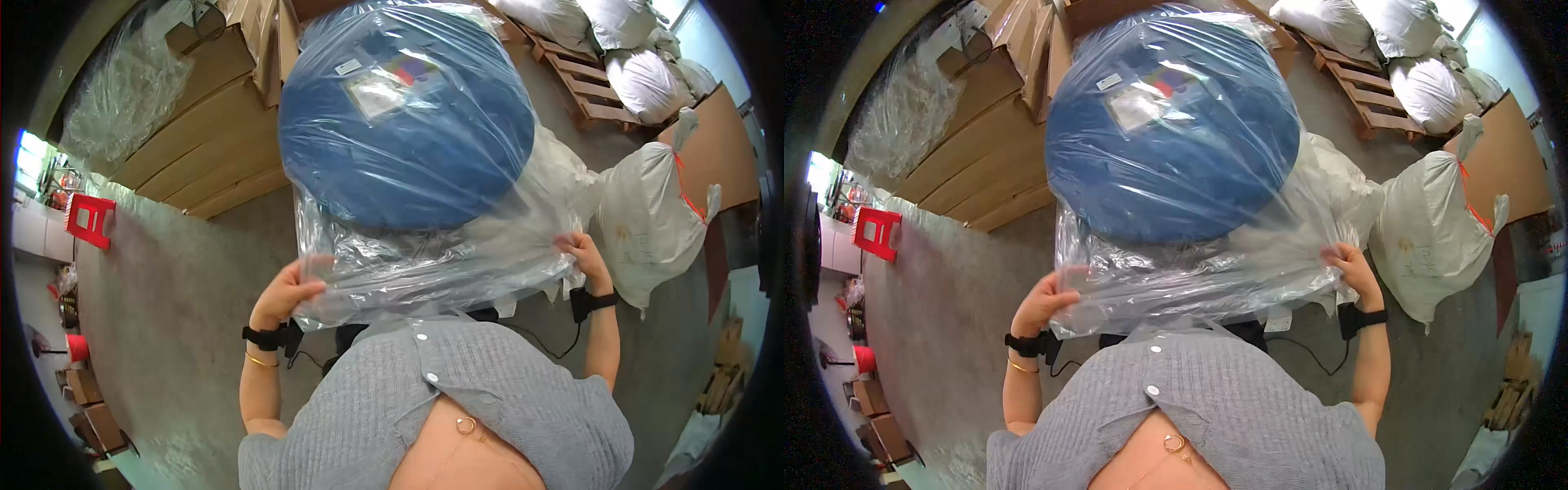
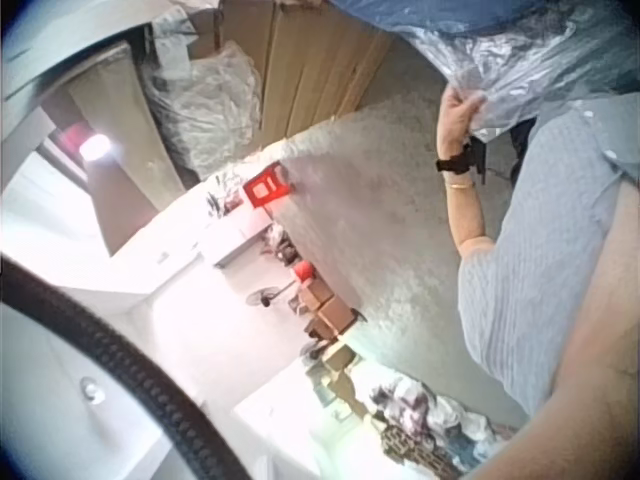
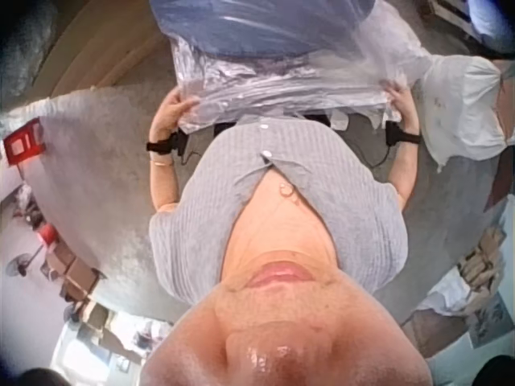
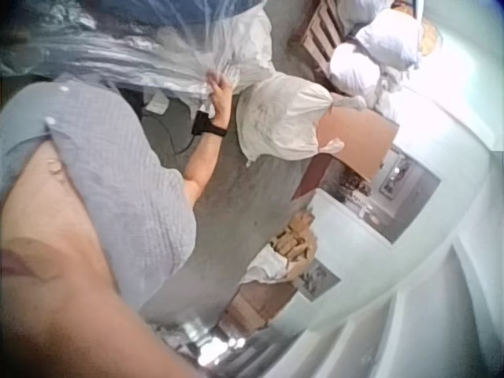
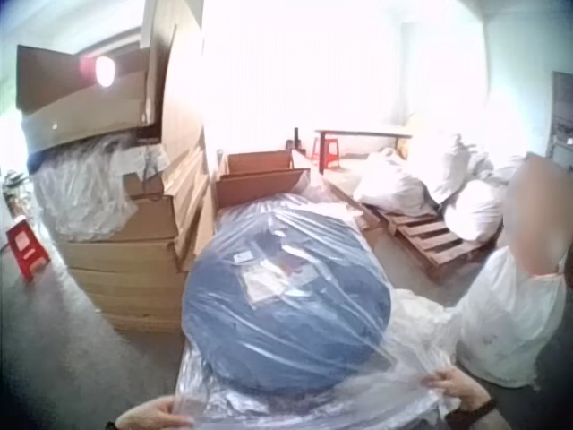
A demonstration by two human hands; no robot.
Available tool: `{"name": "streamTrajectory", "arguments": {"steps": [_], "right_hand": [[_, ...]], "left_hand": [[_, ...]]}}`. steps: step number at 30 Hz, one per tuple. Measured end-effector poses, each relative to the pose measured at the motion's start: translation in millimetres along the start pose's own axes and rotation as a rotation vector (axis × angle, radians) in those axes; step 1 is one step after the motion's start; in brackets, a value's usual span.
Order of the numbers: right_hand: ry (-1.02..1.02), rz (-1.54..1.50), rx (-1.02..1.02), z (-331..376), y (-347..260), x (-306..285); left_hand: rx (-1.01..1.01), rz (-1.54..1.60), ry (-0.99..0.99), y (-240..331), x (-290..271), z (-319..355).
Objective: The person repeatedly takes blue circular cushions wrapped in clear plastic from a large white sack and places them into a cardboard box. The person handles the cushions by hand, occasionally adjusting the plastic wrapping or checking the label before moving them to the box.
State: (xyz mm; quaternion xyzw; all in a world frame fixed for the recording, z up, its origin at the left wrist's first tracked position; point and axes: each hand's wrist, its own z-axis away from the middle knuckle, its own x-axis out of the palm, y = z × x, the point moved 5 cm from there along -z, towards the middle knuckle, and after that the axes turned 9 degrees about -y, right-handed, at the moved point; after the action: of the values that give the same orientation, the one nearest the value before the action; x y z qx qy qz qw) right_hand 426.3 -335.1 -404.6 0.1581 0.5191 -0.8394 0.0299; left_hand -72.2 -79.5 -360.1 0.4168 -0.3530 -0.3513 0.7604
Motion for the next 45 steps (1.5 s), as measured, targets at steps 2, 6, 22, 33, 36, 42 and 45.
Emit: {"name": "streamTrajectory", "arguments": {"steps": [2,6,22,33,36,42,45], "right_hand": [[0.224,0.311,0.001,-13,42,-25],[0.563,0.158,-0.158,-54,-15,-46],[0.089,-0.960,-0.233,-220,-70,41],[-0.172,-1.137,-0.646,-241,-86,103],[-0.229,-1.227,-0.651,-219,-104,123],[-0.192,-1.250,-0.727,-178,-118,111],[-0.127,-1.240,-0.703,-130,-131,89]], "left_hand": [[-0.161,-0.208,-0.078,-18,-26,-2],[-0.171,-0.320,0.334,-19,-123,-21],[0.377,-0.276,0.615,124,-104,-101],[0.759,-0.521,0.345,344,103,-71],[0.746,-0.569,0.371,352,127,-60],[0.730,-0.457,0.613,334,120,-21],[0.667,-0.437,0.715,319,95,-8]]}}
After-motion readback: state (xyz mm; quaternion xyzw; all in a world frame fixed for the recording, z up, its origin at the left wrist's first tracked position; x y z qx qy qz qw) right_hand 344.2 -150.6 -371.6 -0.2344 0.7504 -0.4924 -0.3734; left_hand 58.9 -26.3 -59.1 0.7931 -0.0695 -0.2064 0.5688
